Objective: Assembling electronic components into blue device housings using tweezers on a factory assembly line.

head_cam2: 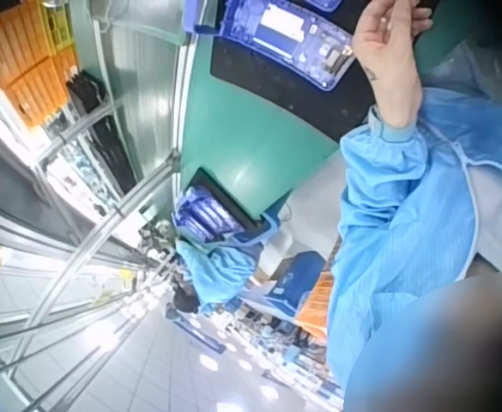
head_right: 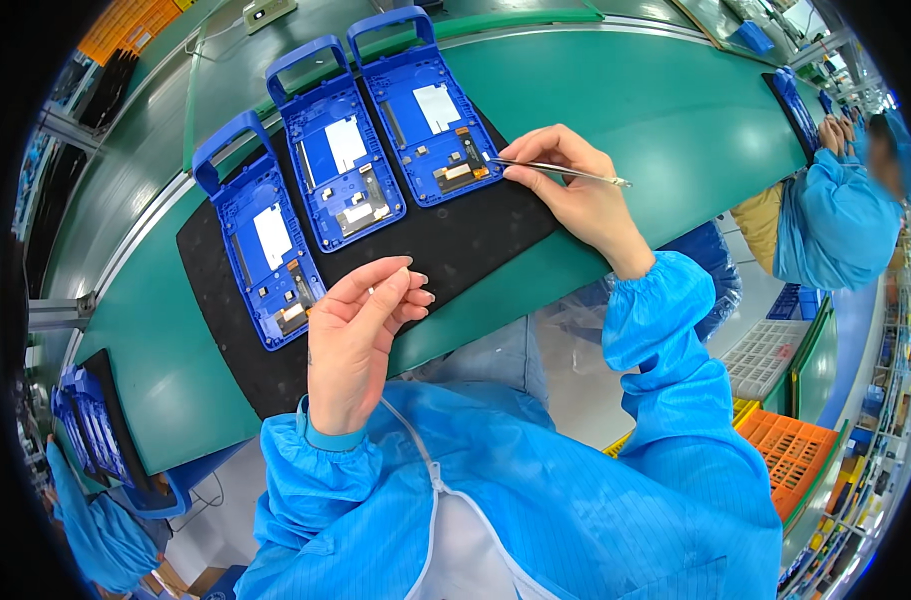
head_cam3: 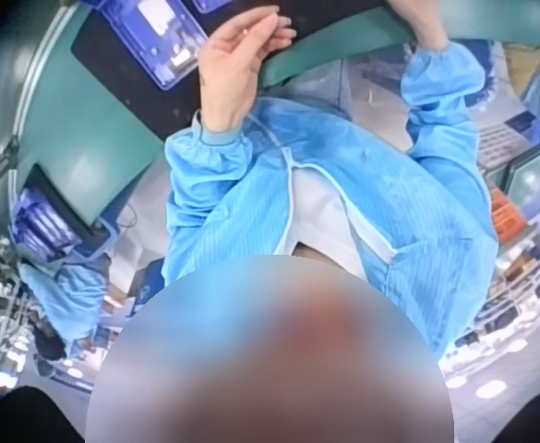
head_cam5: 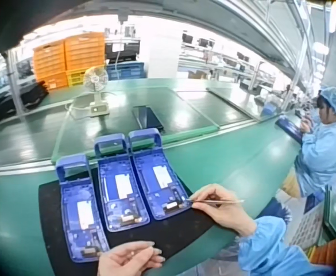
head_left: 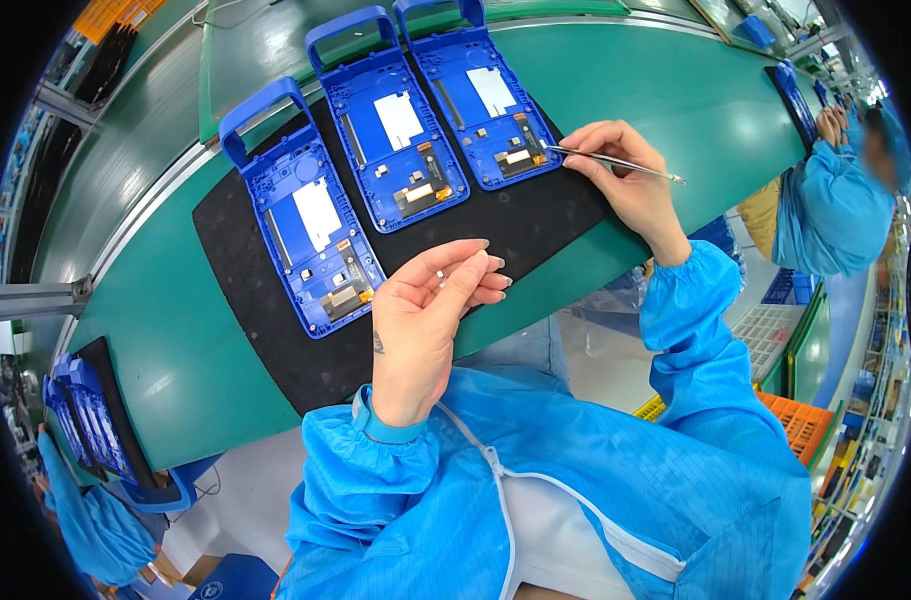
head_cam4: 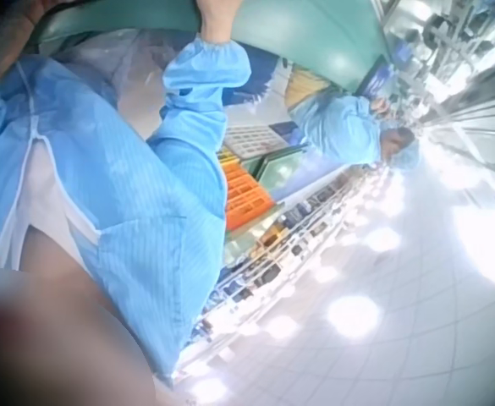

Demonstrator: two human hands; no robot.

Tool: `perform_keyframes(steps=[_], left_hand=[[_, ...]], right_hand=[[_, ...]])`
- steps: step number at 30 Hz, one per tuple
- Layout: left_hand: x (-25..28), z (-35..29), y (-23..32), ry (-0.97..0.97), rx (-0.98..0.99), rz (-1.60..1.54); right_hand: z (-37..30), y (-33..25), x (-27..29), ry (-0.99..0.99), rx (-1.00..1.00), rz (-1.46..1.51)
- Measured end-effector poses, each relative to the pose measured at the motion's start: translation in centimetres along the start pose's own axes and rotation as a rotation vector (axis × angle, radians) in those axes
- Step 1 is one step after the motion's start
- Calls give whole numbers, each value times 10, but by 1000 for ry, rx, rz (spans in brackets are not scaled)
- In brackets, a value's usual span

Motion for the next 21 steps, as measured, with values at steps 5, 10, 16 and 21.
perform_keyframes(steps=[5, 10, 16, 21], left_hand=[[0, 0, 1, -15, 5, -12], [1, 0, 1, -17, 10, -20], [1, -1, 1, -16, 9, -5], [1, -1, 1, -14, 2, -2]], right_hand=[[1, -1, 0, -11, 15, 17], [1, -3, 0, -5, 20, 5], [0, -5, 0, 2, 15, -7], [0, -3, -1, 13, 27, 7]])
Point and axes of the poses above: each hand's wrist, its own z-axis towards the middle knuckle, its own x-axis out of the back of the hand, y = z × x, the point moved 3 cm from there along z, towards the middle knuckle, and after that the axes turned 2 degrees about -y, right-handed, at the moved point
